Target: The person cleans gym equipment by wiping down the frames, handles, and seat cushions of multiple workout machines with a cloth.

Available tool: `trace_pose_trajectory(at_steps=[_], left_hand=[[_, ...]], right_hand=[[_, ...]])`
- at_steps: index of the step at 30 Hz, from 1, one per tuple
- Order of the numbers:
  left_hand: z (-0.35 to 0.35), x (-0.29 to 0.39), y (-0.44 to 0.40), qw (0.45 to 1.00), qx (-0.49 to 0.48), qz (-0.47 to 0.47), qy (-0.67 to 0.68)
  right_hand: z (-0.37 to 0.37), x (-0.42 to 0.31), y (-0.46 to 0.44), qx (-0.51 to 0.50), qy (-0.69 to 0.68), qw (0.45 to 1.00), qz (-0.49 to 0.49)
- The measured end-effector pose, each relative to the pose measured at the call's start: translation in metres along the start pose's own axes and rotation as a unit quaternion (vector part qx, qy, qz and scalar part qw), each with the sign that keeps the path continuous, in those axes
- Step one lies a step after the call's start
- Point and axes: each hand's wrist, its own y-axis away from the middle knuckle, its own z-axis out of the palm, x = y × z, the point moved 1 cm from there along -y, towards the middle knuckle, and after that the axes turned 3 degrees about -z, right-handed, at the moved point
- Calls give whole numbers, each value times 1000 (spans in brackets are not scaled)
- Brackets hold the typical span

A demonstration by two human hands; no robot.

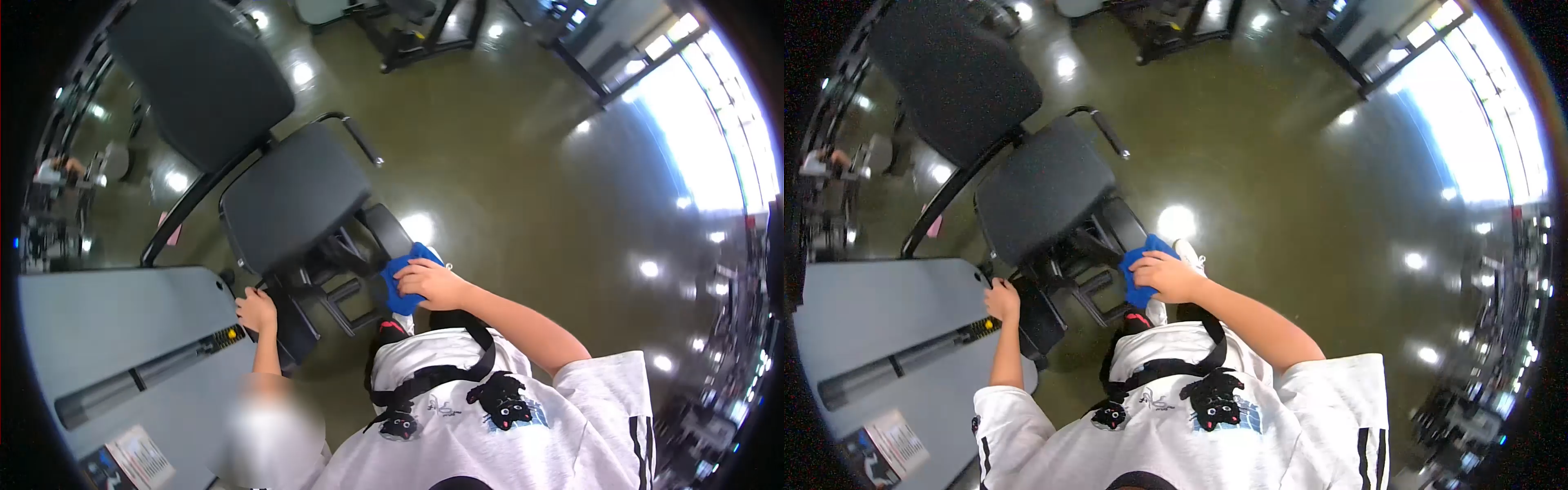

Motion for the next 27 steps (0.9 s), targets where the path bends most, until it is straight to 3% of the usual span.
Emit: trace_pose_trajectory(at_steps=[2,4,6,8,10,12,13,14,16,18,20,22,24,27], left_hand=[[1,-10,2,998,-43,41,2],[2,-20,9,995,-19,89,31],[-4,-25,5,992,-56,113,26],[-3,-29,2,984,-116,126,47],[-9,-20,10,986,-137,87,34],[-33,-1,29,980,-177,95,-6],[-26,3,34,981,-152,120,11],[-38,12,46,975,-128,179,20],[-41,38,53,916,-171,305,195],[-39,75,70,837,-208,366,350],[-80,118,105,796,-225,398,397],[-109,151,121,766,-172,485,385],[-136,173,130,770,-118,540,320],[-167,189,135,773,-141,550,283]], right_hand=[[19,-20,42,13,-19,999,36],[34,-39,87,25,-35,967,251],[44,-46,127,124,-30,914,385],[45,-65,155,368,-153,774,492],[44,-73,183,443,-189,676,558],[51,-83,202,537,-286,564,559],[51,-92,208,552,-337,505,571],[50,-100,211,554,-340,495,577],[53,-110,217,579,-428,378,582],[60,-114,227,583,-447,354,579],[65,-118,232,616,-469,333,537],[59,-125,231,621,-481,317,532],[61,-126,236,627,-492,306,520],[63,-129,241,643,-522,285,483]])
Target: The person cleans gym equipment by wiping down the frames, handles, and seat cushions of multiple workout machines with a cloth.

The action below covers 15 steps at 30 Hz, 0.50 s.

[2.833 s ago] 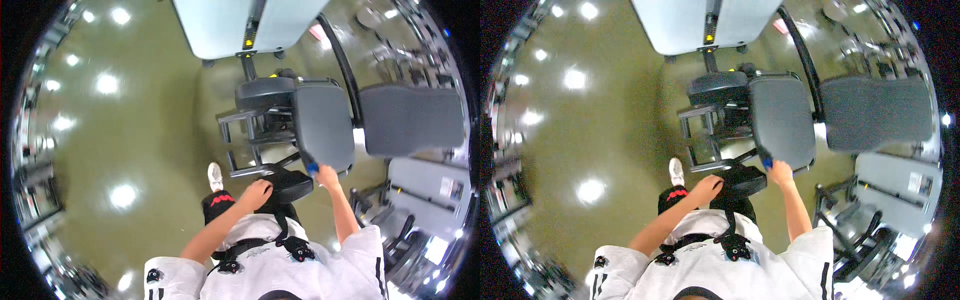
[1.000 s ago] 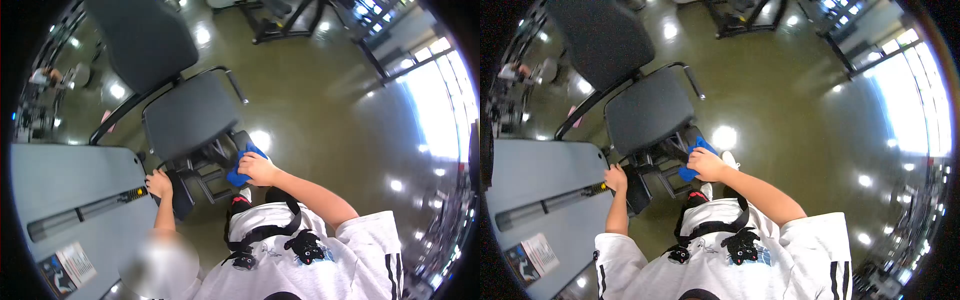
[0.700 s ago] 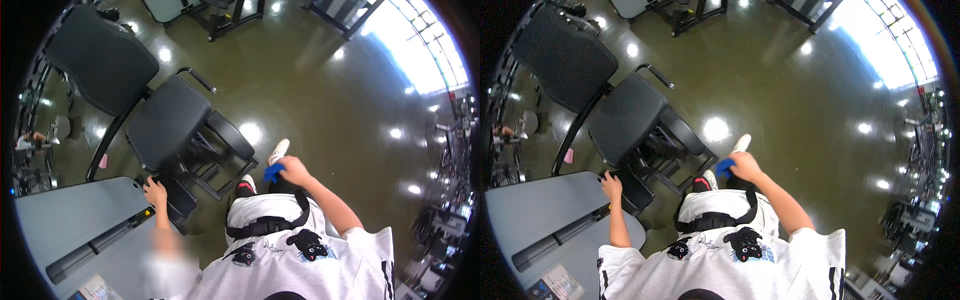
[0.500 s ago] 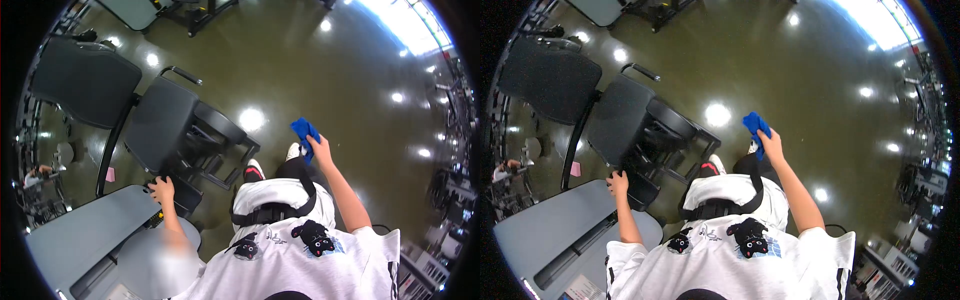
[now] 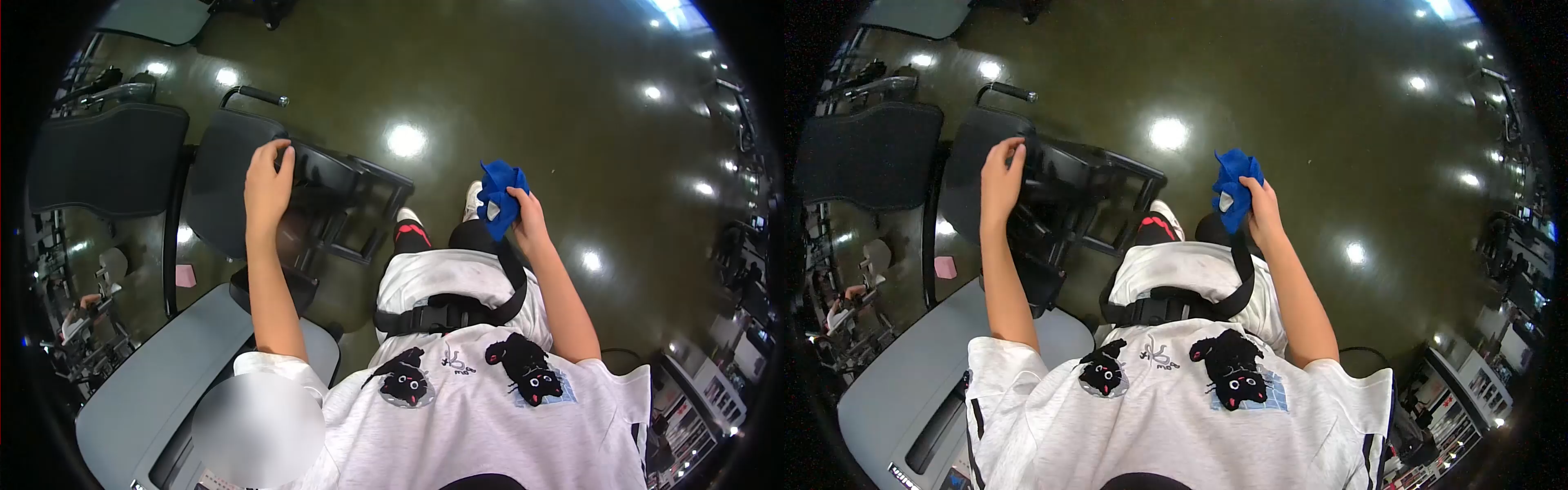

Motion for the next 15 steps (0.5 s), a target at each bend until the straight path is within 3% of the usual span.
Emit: trace_pose_trajectory(at_steps=[3,9,15], left_hand=[[-10,17,2,996,5,-21,84],[-11,14,30,997,-31,-71,26],[-14,-8,66,991,18,-123,40]], right_hand=[[-2,0,-2,6,4,1000,15],[2,-8,-2,-6,45,999,20],[0,-11,-11,-13,100,995,21]])
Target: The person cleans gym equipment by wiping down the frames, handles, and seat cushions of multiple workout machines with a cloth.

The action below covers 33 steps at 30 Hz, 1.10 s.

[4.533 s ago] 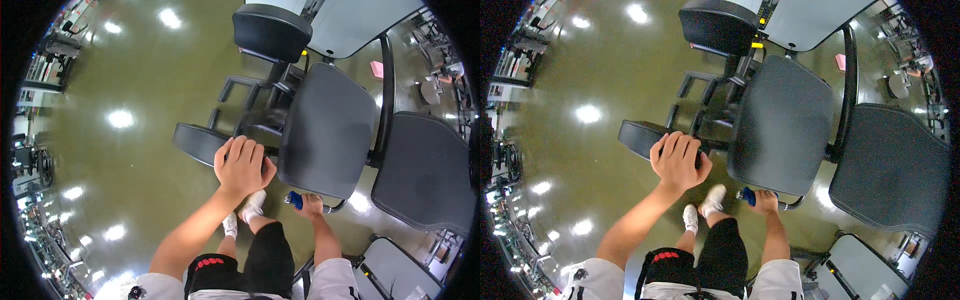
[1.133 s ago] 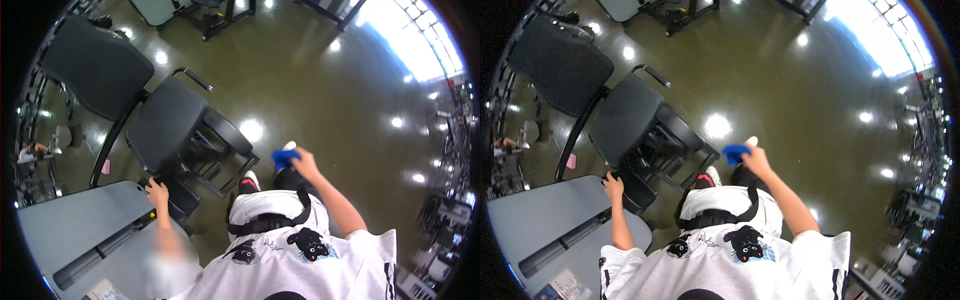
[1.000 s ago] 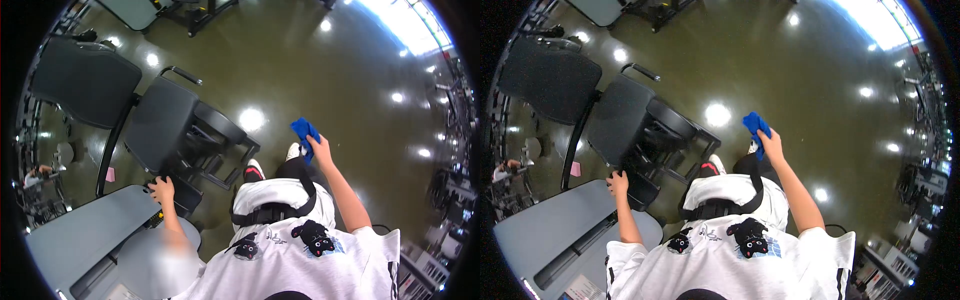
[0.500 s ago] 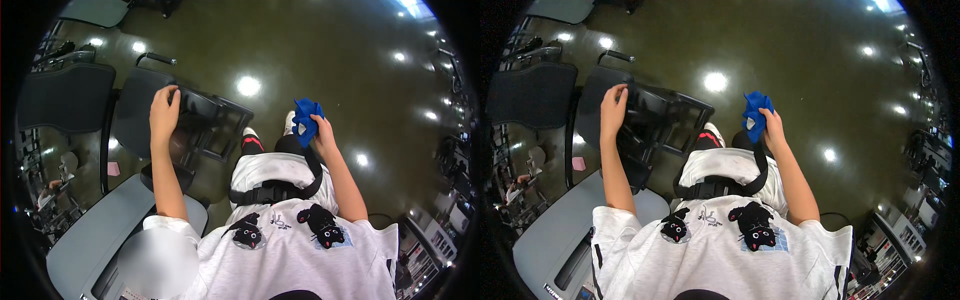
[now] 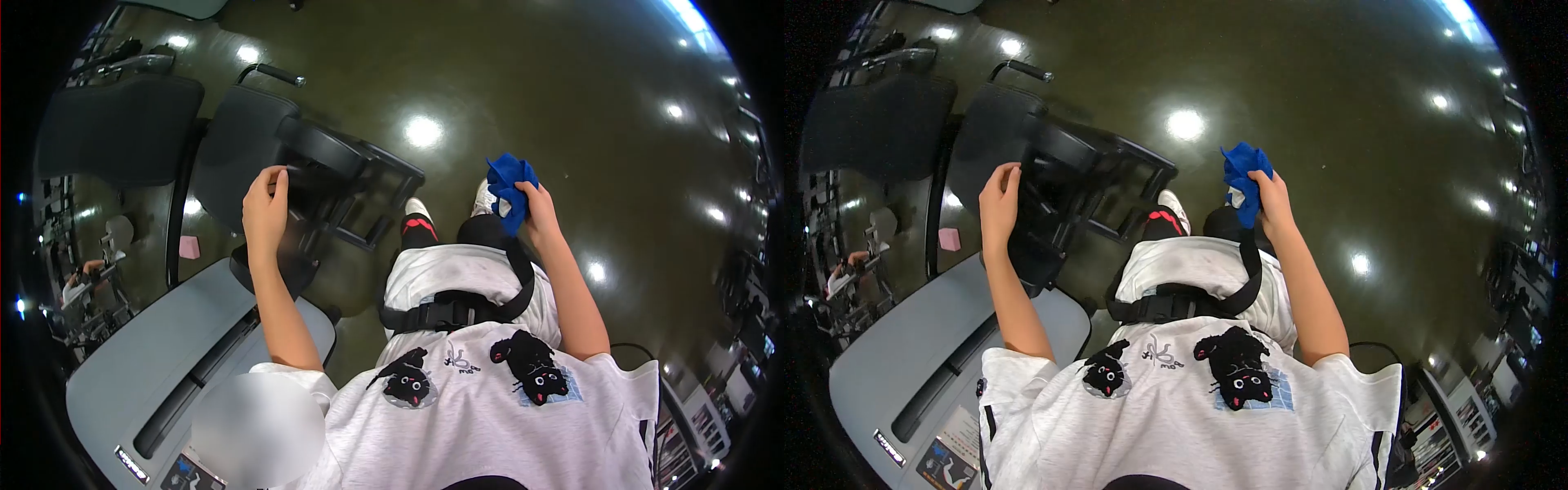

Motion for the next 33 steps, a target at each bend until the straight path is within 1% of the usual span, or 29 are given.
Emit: trace_pose_trajectory(at_steps=[2,6,8,10,12,16,18,20,22,24,25,27,29,30,32,33], left_hand=[[-3,-3,14,1000,20,-19,3],[-5,-15,44,994,61,-85,37],[-6,-25,59,986,82,-134,54],[-5,-34,74,979,113,-154,75],[-8,-34,94,962,164,-187,110],[-12,-39,131,938,212,-227,154],[-15,-45,155,930,232,-234,164],[-23,-50,178,919,269,-229,174],[-27,-44,216,903,284,-272,172],[-29,-37,264,887,299,-332,118],[-28,-24,289,872,321,-349,122],[-28,9,334,855,335,-390,74],[-21,33,374,828,349,-430,88],[-22,46,390,816,344,-453,103],[-24,63,421,807,338,-475,94],[-24,66,438,803,341,-476,115]], right_hand=[[0,0,-4,-11,19,1000,6],[3,-2,-8,-43,79,996,7],[14,-16,2,-65,82,995,11],[18,-23,5,-85,84,993,16],[17,-26,3,-114,110,987,13],[15,-29,-3,-154,124,980,-9],[10,-27,-11,-206,136,969,-22],[18,-36,-11,-221,162,962,-21],[23,-50,0,-236,208,949,-30],[25,-58,4,-250,236,939,-15],[25,-60,1,-259,256,931,-16],[30,-65,-7,-300,295,907,-13],[38,-63,-5,-332,312,890,-23],[42,-63,-8,-357,342,869,-29],[48,-58,-3,-364,342,866,-36],[48,-53,-3,-377,329,865,-45]])
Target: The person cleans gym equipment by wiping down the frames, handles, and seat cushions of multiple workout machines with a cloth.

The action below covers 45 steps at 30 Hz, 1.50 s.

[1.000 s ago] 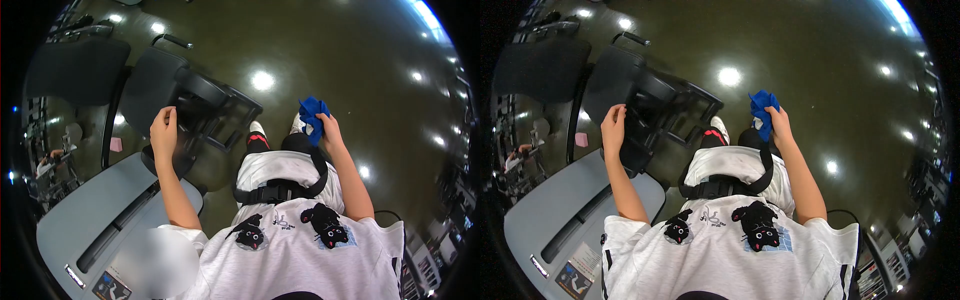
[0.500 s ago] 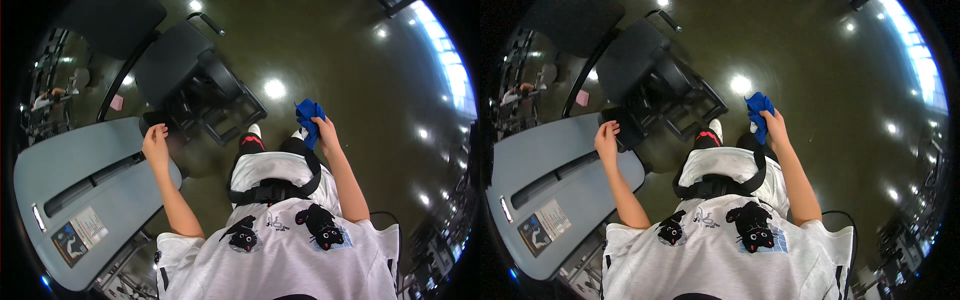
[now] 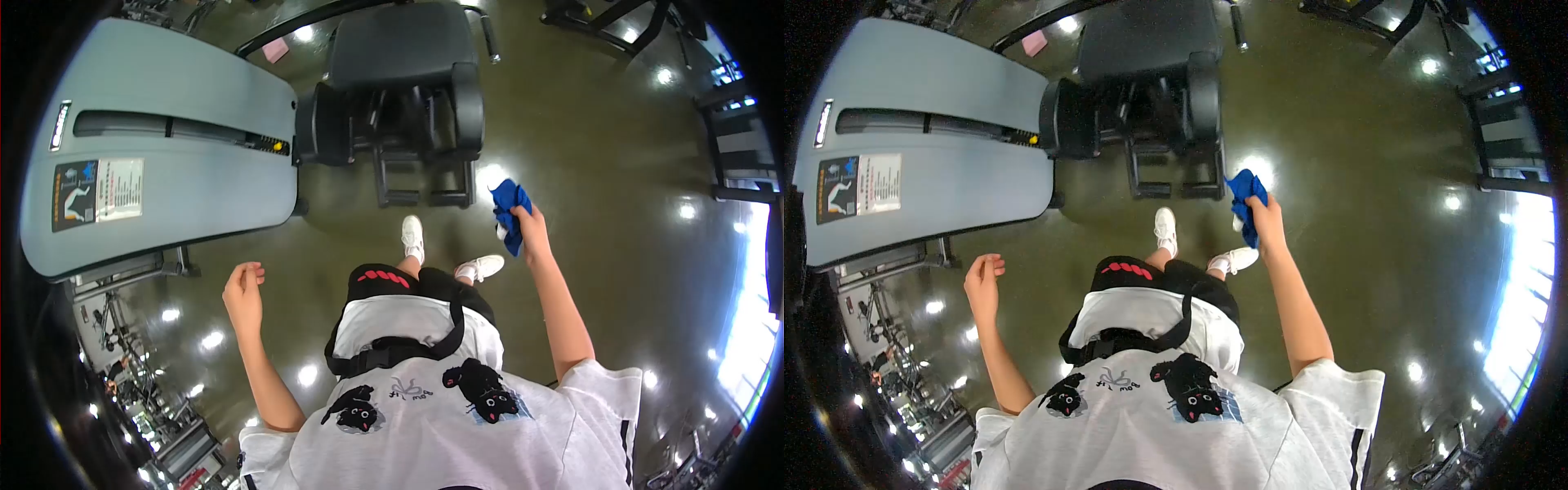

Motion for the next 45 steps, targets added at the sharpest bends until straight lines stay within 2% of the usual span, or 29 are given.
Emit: trace_pose_trajectory(at_steps=[3,7,8,11,14,17,19,21,22,24,25,28,29,33,34,35,38,39,41,42,44,45], left_hand=[[-10,-3,9,1000,-1,-11,5],[-16,-50,-37,998,-25,17,61],[-23,-46,-24,997,-27,20,68],[-56,-81,-53,992,-22,39,115],[-108,-128,-76,980,53,113,156],[-145,-178,-101,992,18,98,83],[-158,-203,-131,993,-35,74,89],[-159,-211,-156,986,-34,88,140],[-158,-203,-165,980,-35,107,163],[-161,-166,-180,972,-50,138,185],[-160,-150,-187,962,-52,171,208],[-142,-130,-208,969,-77,200,120],[-136,-127,-216,971,-84,210,72],[-106,-138,-254,957,-164,233,62],[-98,-142,-266,957,-172,230,40],[-87,-143,-278,956,-171,233,43],[-57,-135,-305,945,-200,259,-14],[-43,-129,-317,943,-206,262,-19],[-11,-113,-338,912,-290,290,-11],[1,-99,-349,908,-296,295,-12],[23,-66,-367,838,-284,439,-153],[32,-55,-378,830,-290,451,-154]], right_hand=[[14,-5,0,-3,9,1000,-2],[77,37,17,0,-15,1000,-9],[69,41,31,22,-17,1000,7],[118,67,44,78,-12,997,20],[184,88,62,138,-59,988,39],[267,92,88,96,-152,983,38],[309,102,91,90,-135,986,27],[341,102,100,65,-81,994,-33],[347,98,102,73,-86,993,-35],[356,91,106,82,68,994,-27],[354,91,101,84,74,993,-30],[342,123,68,138,117,982,-58],[343,130,59,141,129,981,-37],[378,139,32,112,148,982,18],[378,179,4,109,160,981,-15],[397,157,14,97,190,977,-17],[418,163,-4,23,154,987,-47],[423,159,-5,27,149,988,-42],[428,147,-7,39,169,984,-41],[428,142,-8,47,165,984,-40],[421,139,-8,94,172,980,-41],[416,143,-10,133,139,979,-68]])
